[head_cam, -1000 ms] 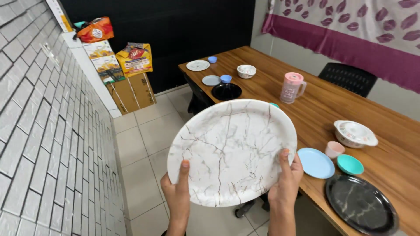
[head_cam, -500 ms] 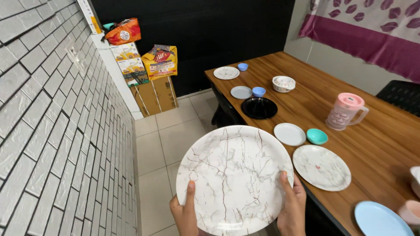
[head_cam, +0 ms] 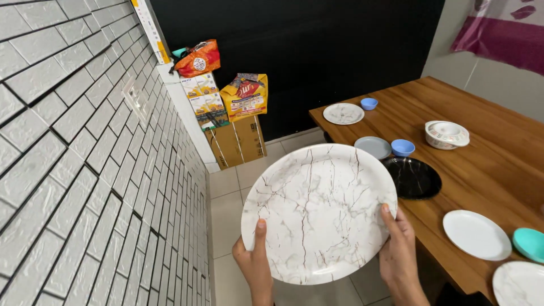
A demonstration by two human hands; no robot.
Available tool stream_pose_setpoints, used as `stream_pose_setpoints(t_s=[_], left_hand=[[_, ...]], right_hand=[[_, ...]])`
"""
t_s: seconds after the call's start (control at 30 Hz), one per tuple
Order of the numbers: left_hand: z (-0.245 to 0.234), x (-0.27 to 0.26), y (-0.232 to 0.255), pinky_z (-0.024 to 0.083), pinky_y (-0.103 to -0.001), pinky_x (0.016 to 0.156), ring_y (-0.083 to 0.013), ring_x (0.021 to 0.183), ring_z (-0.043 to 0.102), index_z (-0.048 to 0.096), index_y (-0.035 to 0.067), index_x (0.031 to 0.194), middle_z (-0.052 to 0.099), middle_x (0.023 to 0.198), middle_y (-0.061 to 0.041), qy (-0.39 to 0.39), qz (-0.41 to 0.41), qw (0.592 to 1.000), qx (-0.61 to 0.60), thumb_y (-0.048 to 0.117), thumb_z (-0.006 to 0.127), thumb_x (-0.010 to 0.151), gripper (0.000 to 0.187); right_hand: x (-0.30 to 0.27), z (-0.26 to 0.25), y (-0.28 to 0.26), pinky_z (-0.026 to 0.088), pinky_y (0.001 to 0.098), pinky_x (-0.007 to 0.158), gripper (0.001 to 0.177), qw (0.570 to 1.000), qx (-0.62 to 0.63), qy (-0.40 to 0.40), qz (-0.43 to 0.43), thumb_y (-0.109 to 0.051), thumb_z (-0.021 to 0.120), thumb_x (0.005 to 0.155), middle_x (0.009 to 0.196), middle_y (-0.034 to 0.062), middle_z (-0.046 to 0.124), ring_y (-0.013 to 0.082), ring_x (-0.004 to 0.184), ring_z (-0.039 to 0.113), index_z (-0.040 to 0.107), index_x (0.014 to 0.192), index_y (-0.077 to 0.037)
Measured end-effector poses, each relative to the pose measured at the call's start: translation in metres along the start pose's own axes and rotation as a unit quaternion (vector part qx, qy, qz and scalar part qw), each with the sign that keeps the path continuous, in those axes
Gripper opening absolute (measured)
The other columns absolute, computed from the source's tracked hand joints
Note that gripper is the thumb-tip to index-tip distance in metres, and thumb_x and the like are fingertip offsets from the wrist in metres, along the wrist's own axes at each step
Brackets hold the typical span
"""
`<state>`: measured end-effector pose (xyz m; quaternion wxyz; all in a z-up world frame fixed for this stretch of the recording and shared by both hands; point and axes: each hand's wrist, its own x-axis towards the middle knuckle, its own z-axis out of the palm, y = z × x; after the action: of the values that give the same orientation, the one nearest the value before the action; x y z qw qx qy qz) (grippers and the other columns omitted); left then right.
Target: The person is seen picking up the plates and bowls from the table and organizing them in a basket.
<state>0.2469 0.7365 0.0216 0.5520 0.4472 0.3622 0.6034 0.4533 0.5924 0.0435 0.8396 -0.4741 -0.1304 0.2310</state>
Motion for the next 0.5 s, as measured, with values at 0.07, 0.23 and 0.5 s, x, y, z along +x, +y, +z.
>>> stream_pose_setpoints(t_s=[0.07, 0.23, 0.5], left_hand=[[0.001, 0.025, -0.014, 0.054, -0.032, 0.079, -0.0161, 0.085, 0.067, 0.077, -0.008, 0.105, 0.076, 0.096, -0.013, 0.006, 0.008, 1.0, 0.014, 0.032, 0.075, 0.09, 0.044], [0.031, 0.07, -0.052, 0.055, -0.033, 0.08, -0.0165, 0.087, 0.07, 0.078, -0.006, 0.108, 0.079, 0.098, -0.011, 0.028, -0.08, 0.995, 0.047, 0.03, 0.076, 0.085, 0.043], [0.088, 0.159, -0.122, 0.057, -0.031, 0.08, -0.0159, 0.088, 0.073, 0.078, -0.004, 0.111, 0.083, 0.095, -0.014, -0.057, -0.131, 0.984, 0.109, 0.035, 0.071, 0.089, 0.045]], right_hand=[[0.014, 0.014, 0.013, 0.052, 0.0324, 0.094, 0.04, 1.0, -0.011, 0.007, 0.026, -0.027, 0.06, 0.101, 0.116, 0.0096, 0.073, 0.0149, 0.107, 0.066, 0.065, 0.13, 0.001], [0.074, 0.019, 0.041, 0.05, 0.0333, 0.098, 0.04, 0.992, -0.047, 0.05, 0.108, -0.023, 0.061, 0.097, 0.12, 0.0103, 0.075, 0.0174, 0.111, 0.068, 0.066, 0.131, -0.001], [0.201, 0.052, 0.077, 0.056, 0.0348, 0.086, 0.035, 0.986, -0.032, 0.122, 0.111, -0.019, 0.06, 0.098, 0.111, 0.0147, 0.074, 0.0203, 0.094, 0.071, 0.066, 0.126, 0.002]])
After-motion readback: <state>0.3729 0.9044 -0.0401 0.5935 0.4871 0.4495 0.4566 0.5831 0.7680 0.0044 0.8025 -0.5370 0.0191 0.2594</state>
